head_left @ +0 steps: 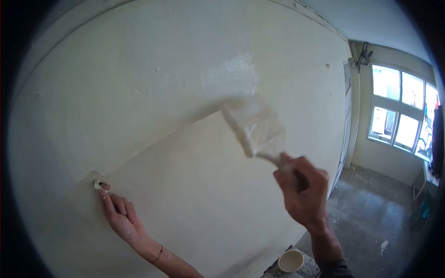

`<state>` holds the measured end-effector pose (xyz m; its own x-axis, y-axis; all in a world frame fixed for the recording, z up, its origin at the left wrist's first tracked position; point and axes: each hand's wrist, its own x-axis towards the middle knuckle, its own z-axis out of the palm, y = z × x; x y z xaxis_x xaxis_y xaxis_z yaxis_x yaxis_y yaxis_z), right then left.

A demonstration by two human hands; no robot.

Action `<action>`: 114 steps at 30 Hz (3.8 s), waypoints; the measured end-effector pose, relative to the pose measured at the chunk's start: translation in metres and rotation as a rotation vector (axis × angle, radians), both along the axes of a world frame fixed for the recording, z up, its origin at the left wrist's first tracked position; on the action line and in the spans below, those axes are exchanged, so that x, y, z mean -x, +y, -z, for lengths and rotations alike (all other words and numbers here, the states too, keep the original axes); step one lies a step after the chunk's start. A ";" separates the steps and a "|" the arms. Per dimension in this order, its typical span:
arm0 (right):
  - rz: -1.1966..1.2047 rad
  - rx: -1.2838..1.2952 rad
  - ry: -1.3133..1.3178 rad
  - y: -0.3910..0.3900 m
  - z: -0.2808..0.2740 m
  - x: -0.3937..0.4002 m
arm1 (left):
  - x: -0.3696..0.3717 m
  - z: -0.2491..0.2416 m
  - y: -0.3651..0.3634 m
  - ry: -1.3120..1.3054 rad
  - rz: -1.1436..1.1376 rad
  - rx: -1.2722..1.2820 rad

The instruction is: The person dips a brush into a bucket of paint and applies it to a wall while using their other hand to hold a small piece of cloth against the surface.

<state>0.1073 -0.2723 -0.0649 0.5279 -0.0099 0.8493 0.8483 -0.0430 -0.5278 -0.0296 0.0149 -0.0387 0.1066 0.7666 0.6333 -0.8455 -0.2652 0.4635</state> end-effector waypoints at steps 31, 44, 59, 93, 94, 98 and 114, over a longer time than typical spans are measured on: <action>-0.082 0.046 -0.370 0.048 -0.139 0.034 | 0.004 -0.003 0.000 0.041 0.023 0.005; 0.031 0.109 -0.417 0.043 -0.150 0.043 | 0.002 -0.001 0.007 0.026 0.008 0.007; 0.034 -0.163 -0.534 0.061 -0.155 0.028 | 0.005 0.000 0.009 0.082 0.000 -0.053; 0.095 -0.099 -0.531 0.048 -0.135 -0.008 | -0.001 -0.004 0.002 -0.003 0.046 -0.069; 0.112 -0.035 -0.476 0.050 -0.130 -0.006 | -0.001 -0.004 0.003 -0.005 0.050 -0.087; 0.032 0.116 -0.287 0.047 -0.060 0.018 | -0.001 -0.003 0.006 0.000 0.027 -0.076; -0.084 0.188 -0.119 0.034 0.005 0.037 | -0.003 -0.001 0.011 -0.042 0.025 -0.049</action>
<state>0.0700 -0.2380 -0.0697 0.4164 0.1942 0.8882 0.9087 -0.0583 -0.4132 -0.0267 0.0255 -0.0380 0.0985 0.7320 0.6742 -0.8705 -0.2649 0.4148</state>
